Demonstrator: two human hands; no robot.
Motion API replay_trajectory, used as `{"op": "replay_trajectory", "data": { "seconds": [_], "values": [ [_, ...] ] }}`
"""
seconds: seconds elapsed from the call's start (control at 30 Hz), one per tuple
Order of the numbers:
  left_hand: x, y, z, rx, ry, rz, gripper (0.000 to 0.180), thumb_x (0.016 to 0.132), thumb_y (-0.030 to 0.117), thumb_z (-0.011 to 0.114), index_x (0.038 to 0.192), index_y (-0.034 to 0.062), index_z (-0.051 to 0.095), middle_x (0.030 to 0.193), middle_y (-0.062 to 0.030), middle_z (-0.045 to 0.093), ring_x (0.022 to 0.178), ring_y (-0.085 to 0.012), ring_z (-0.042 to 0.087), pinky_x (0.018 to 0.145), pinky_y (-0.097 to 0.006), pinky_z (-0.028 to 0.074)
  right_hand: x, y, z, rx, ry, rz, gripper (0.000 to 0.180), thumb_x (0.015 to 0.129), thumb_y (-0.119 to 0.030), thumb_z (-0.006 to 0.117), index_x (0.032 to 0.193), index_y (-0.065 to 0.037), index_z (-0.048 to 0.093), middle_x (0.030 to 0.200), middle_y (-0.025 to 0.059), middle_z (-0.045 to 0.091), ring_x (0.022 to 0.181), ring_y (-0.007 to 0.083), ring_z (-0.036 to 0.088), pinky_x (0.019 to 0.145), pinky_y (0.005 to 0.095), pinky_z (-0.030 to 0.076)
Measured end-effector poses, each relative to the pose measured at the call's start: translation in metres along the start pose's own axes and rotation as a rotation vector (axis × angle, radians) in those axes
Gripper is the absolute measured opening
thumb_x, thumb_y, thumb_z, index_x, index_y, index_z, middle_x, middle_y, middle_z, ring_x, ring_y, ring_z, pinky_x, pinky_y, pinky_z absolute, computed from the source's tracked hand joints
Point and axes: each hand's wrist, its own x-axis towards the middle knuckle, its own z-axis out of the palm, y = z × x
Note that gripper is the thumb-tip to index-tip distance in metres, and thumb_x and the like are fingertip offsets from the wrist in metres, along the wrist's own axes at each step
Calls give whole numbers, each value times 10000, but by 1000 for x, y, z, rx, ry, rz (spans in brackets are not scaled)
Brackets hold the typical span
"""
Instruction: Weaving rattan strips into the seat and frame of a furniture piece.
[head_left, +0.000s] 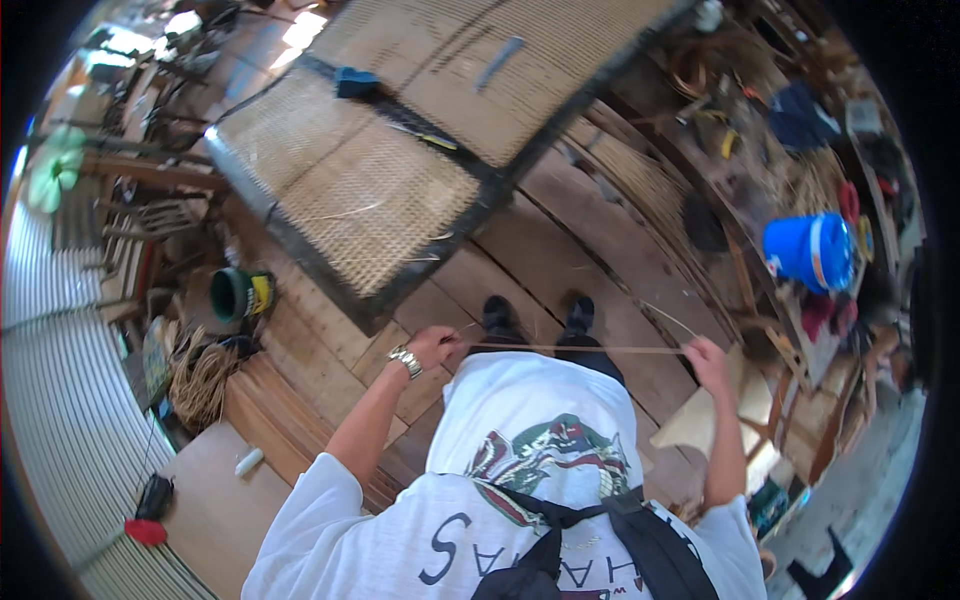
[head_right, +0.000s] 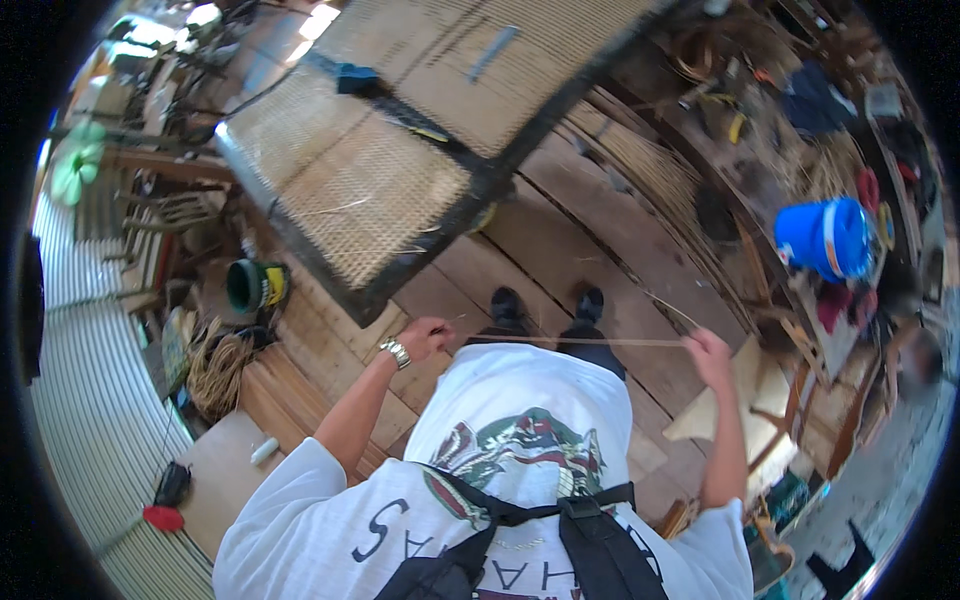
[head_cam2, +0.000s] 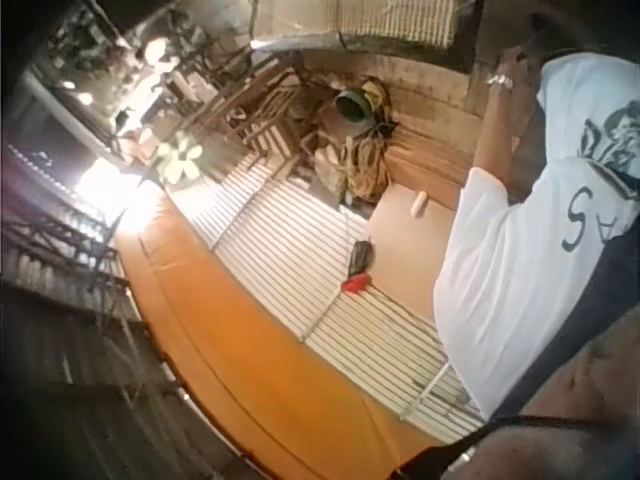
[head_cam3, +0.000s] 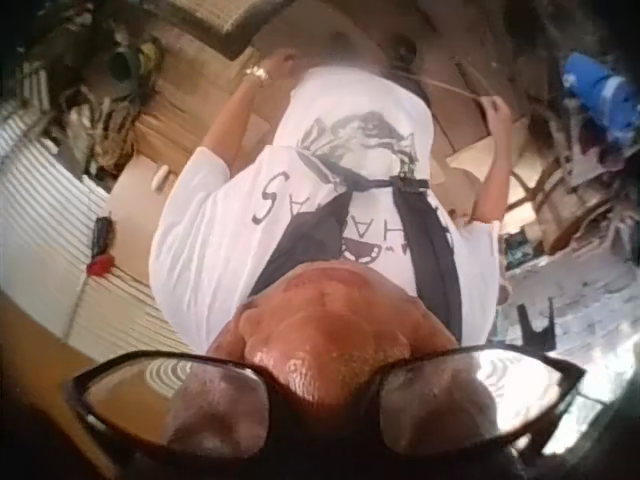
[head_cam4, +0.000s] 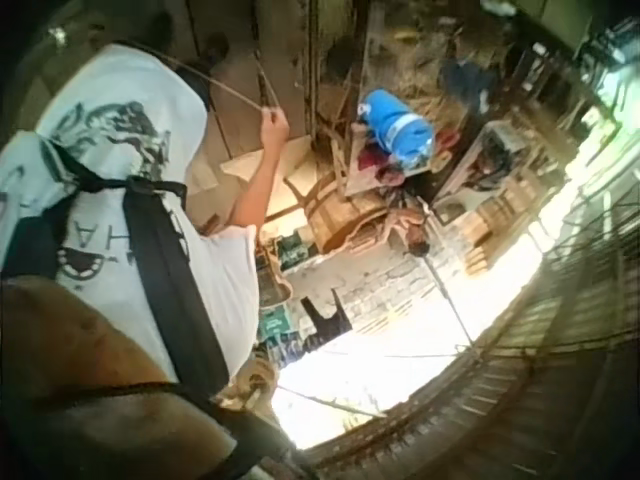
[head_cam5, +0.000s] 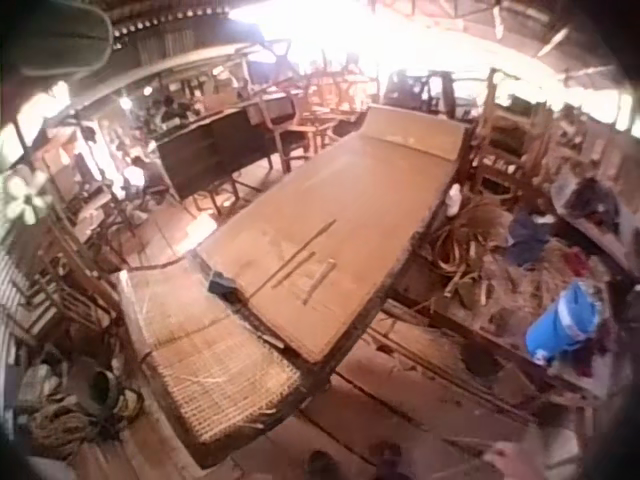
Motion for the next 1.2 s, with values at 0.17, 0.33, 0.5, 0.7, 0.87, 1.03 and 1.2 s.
{"op": "replay_trajectory", "data": {
  "seconds": [0.17, 0.33, 0.5, 0.7, 0.87, 1.03, 1.2],
  "values": [
    [-81, -84, -22, 99, 175, -189, 302, 922, 323, 663, 945, 22, 670, 799, -109, 690, 696, -204, 645, 661, -365, 503, -17, 122, -95, -454, 236, 259, 274, 925, -247, 623, 1020, 9, 615, 972, 193, 679, 935, 393, 636, 822, 479, 475],
    [-76, -16, -4, 198, 346, -234, 326, 921, 322, 665, 911, -3, 666, 787, -167, 658, 690, -234, 588, 670, -383, 478, 60, 77, -20, -651, 175, 304, 541, 872, -354, 665, 1267, 7, 589, 1314, 237, 571, 1235, 394, 534, 1059, 455, 424],
    [-6, 139, 49, -40, 357, 102, 270, 922, 276, 666, 942, 7, 671, 801, -186, 661, 716, -252, 629, 670, -374, 483, 83, -190, 106, 394, -472, -145, 467, 1001, -320, 571, 1384, -62, 502, 1192, 104, 653, 968, 175, 650, 796, 299, 548],
    [-22, 183, 20, -192, 435, 75, 177, 891, 173, 690, 1003, 45, 739, 845, -65, 742, 741, -100, 644, 691, -283, 524, 88, -227, 82, 321, -717, -463, 147, 955, -176, 638, 912, -37, 657, 757, -57, 570, 726, 36, 494, 627, 226, 434],
    [-99, 133, -36, -287, 615, 78, 153, 915, 133, 687, 979, 3, 736, 874, -6, 723, 775, -63, 615, 696, -230, 501, 117, -201, -2, 437, -772, -251, 142, 924, -180, 685, 831, -82, 643, 707, -82, 516, 636, 16, 425, 570, 193, 345],
    [-125, 145, -45, -466, 643, -129, 211, 927, 254, 728, 882, 50, 700, 700, 110, 490, 620, -3, 391, 526, -208, 313, 125, -199, -34, 488, -791, -188, 161, 911, -219, 707, 840, -93, 637, 690, -81, 515, 609, 19, 423, 551, 188, 318],
    [-120, 149, -41, -470, 616, -140, 248, 909, 294, 750, 861, 58, 693, 682, 120, 479, 610, -6, 373, 522, -210, 290, 124, -192, -38, 479, -777, -159, 174, 901, -237, 721, 850, -94, 636, 700, -79, 524, 613, 15, 420, 550, 186, 313]
  ]
}}
